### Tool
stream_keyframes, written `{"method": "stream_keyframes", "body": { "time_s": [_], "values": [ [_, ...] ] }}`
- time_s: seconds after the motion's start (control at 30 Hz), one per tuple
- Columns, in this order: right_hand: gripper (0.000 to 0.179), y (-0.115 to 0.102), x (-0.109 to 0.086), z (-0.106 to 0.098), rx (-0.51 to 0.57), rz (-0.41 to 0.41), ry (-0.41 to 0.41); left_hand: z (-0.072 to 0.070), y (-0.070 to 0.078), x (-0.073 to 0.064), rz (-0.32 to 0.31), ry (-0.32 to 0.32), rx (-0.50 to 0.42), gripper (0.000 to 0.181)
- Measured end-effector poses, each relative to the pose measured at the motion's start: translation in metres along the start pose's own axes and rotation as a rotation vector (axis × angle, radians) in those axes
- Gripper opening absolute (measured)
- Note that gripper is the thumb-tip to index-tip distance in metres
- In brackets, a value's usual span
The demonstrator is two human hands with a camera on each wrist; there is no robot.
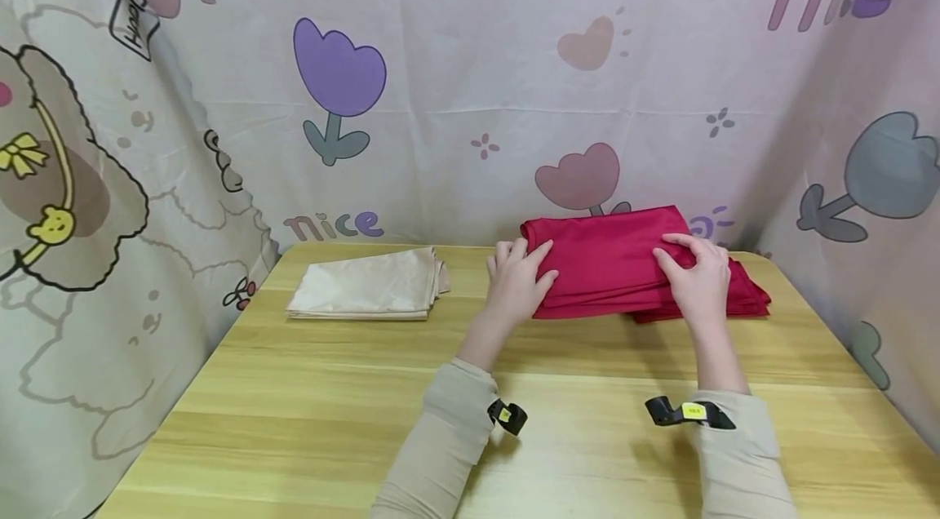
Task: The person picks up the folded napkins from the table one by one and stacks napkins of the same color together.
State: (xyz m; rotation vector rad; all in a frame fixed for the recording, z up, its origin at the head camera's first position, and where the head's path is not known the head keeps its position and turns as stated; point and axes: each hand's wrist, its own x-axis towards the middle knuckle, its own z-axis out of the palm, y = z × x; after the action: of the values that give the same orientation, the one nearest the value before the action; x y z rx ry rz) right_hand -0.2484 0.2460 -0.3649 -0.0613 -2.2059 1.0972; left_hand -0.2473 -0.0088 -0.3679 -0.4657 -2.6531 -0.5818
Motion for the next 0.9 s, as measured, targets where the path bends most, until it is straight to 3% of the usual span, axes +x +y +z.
{"method": "stream_keyframes", "body": {
  "time_s": [0.43, 0.9],
  "values": [
    [0.029, 0.015, -0.004, -0.02, -0.076, -0.044, 0.033, 0.011, 0.017, 0.009, 0.059, -0.092, 0.155, 0.054],
    [0.029, 0.033, 0.001, -0.039, -0.17, -0.13, 0.063, 0.022, 0.034, 0.019, 0.155, -0.111, 0.279, 0.054]
  ]
}}
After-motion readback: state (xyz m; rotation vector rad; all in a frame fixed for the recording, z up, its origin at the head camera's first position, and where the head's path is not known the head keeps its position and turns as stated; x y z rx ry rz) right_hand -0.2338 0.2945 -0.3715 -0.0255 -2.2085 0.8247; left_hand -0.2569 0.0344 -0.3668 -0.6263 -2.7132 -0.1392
